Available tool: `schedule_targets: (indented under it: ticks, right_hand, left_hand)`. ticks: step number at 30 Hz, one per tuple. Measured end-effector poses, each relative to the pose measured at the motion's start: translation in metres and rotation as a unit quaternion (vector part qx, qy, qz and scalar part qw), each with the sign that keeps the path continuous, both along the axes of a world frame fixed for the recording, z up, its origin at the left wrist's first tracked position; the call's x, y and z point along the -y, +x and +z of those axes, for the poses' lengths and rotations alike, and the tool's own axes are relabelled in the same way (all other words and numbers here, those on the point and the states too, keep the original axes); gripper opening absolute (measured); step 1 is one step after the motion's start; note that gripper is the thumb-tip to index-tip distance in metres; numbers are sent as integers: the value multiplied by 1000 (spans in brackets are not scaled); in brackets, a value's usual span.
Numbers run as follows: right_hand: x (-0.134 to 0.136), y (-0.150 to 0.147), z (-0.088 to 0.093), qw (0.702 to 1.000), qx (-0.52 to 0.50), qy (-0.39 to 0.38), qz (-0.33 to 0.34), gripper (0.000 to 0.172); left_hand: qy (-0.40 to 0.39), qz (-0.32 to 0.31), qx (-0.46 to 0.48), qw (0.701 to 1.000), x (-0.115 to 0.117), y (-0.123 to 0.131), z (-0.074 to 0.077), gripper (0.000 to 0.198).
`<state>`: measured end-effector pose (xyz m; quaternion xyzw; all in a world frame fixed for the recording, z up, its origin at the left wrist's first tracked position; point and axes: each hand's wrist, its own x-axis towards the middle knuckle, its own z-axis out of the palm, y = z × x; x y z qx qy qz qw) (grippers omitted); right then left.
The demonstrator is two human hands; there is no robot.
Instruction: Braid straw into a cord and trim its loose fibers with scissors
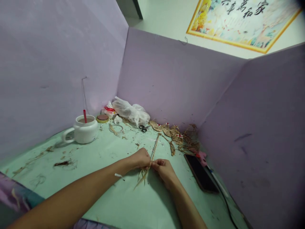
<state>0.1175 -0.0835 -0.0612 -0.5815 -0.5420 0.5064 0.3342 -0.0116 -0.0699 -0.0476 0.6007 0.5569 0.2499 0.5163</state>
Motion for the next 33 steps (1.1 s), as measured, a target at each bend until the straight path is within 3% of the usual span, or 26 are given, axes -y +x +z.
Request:
schedule_targets:
  ticks: [9, 19, 23, 27, 33]
  right_hand:
    - [-3, 1, -8, 998, -54, -31, -31, 7]
    - [2, -1, -7, 994, -97, -27, -51, 8]
    - [1, 4, -7, 993, -108, -35, -28, 8]
    - [1, 8, -3, 993, -108, -39, 4, 13]
    - [-2, 7, -4, 997, -59, 7, 40, 13]
  left_hand:
    - [120, 30, -226, 966, 12, 1, 13, 12]
    - [174, 19, -266, 948, 41, 16, 11, 21]
    - [132, -4, -208, 969, 28, 5, 20, 12]
    - [65, 26, -130, 989, 10, -2, 27, 22]
    - [-78, 0, -69, 995, 5, 9, 20, 14]
